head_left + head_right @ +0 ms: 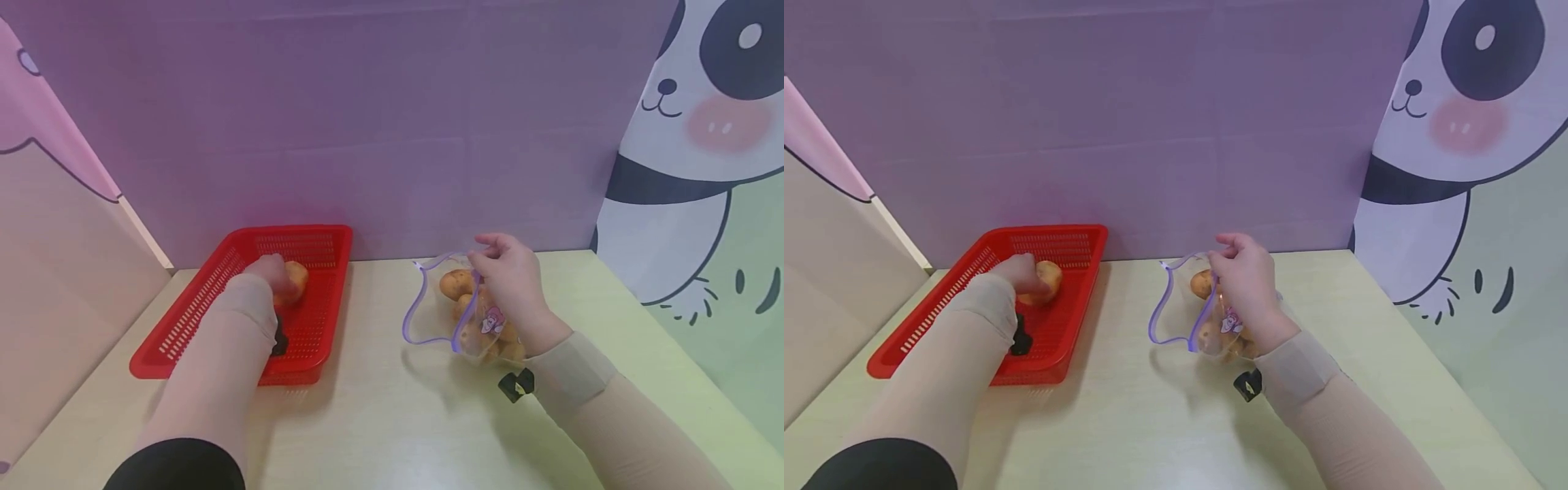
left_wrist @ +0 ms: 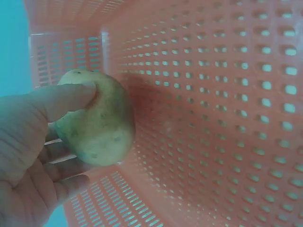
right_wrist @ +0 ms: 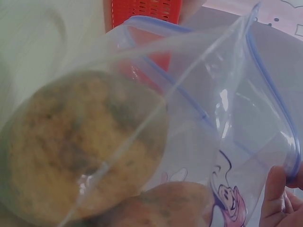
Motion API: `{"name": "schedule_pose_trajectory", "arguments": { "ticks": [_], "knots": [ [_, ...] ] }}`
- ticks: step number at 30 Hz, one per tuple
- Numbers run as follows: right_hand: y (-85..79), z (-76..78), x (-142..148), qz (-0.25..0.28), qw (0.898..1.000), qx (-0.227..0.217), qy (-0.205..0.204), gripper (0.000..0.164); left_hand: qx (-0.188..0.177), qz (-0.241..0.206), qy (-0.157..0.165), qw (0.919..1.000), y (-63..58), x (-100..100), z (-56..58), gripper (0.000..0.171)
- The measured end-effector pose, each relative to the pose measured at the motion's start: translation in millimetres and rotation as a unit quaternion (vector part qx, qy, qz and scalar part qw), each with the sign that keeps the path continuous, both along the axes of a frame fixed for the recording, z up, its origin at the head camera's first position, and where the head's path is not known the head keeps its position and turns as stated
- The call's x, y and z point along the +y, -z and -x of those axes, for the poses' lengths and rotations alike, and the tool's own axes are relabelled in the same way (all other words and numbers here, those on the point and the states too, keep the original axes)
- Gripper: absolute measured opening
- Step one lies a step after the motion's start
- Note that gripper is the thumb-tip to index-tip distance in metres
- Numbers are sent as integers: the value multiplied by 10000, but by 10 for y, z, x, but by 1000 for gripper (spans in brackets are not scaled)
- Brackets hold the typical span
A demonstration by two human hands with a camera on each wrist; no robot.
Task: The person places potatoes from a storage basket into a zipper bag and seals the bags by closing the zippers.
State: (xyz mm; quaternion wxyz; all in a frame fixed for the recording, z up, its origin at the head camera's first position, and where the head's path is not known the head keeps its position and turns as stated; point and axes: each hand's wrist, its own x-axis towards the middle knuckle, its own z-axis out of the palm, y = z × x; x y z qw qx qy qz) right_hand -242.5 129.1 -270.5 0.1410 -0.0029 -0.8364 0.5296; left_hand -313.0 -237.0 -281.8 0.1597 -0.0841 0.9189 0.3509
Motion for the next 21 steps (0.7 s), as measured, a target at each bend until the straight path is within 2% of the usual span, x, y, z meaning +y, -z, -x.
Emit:
{"name": "schedule_pose_trajectory", "arguments": {
  "ticks": [2,4,6,9,14,17,21],
  "knots": [
    [3,11,6,-7,10000,-5,-18,35,496,759,476,9947,17,-22,74,72],
    [7,23,19,-46,10000,-4,-41,35,992,1359,785,9826,20,-42,172,69],
    [12,41,37,-86,9999,-18,-53,36,1398,1614,1038,9714,-1,-38,268,68],
    [18,74,69,-132,9999,-54,-50,37,1575,1301,1088,9728,-104,47,314,71],
    [4,145,107,-255,9997,2,-24,37,1753,802,1214,9737,-316,327,227,76],
    [-11,188,118,-259,9996,40,-48,37,1892,693,1429,9690,-398,528,173,72],
    [-22,237,139,-226,9997,37,-31,37,2108,628,1832,9582,-451,796,109,67]
  ]
}}
